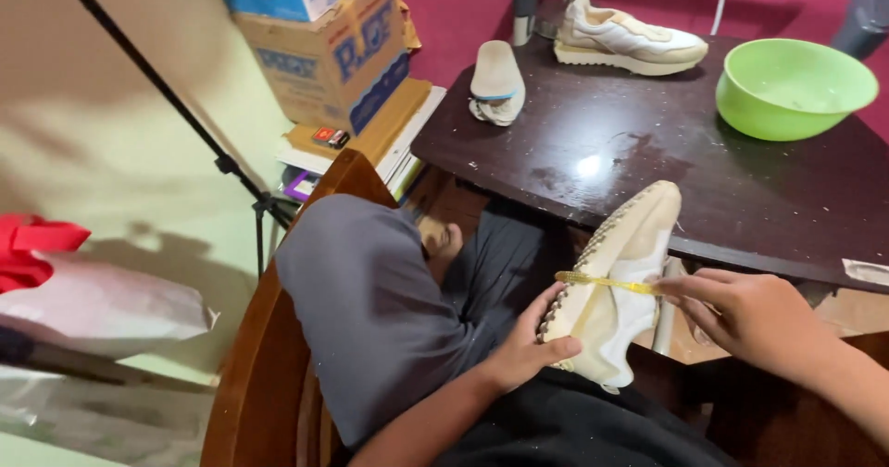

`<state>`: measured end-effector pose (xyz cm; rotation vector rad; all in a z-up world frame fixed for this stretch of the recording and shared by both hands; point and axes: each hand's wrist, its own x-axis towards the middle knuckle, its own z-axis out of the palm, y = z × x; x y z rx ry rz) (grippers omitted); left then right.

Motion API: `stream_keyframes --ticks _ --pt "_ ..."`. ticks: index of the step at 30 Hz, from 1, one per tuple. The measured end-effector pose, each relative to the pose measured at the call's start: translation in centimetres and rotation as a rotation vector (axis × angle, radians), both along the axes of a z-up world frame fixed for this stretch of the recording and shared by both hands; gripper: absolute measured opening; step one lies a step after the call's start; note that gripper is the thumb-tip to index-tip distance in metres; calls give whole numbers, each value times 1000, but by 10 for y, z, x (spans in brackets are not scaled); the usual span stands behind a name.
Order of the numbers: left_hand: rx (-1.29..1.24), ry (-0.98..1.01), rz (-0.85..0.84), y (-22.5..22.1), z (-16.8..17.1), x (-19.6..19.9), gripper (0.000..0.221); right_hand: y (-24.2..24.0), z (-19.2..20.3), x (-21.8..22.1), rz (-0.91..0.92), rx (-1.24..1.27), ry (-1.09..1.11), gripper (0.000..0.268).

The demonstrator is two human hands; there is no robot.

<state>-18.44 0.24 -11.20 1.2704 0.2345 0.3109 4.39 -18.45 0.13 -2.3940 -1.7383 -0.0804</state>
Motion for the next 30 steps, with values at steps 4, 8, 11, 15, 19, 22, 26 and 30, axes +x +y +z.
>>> stream_keyframes --ticks 4,8,11,15,19,22,26,30 --pt "-4 23 5 1 9 -1 118 4 16 6 -194 59 -234 28" --pt "-38 15 11 -1 4 0 114 2 10 -4 -125 23 -111 35" --pt "-104 -39 -13 -1 4 0 101 7 8 -4 96 -85 46 41" --pt "-106 -14 -19 -2 15 0 123 3 25 7 107 -52 -4 32" --pt "-131 69 -5 -1 10 0 118 -9 25 13 -135 96 -285 23" --pt "-185 47 13 -1 0 2 113 -4 22 6 45 23 -133 26" --pt "-228 51 4 3 3 1 107 -3 28 12 -17 46 -189 23" --pt "-250 98 -11 1 0 1 106 -4 33 -3 45 48 -95 27"
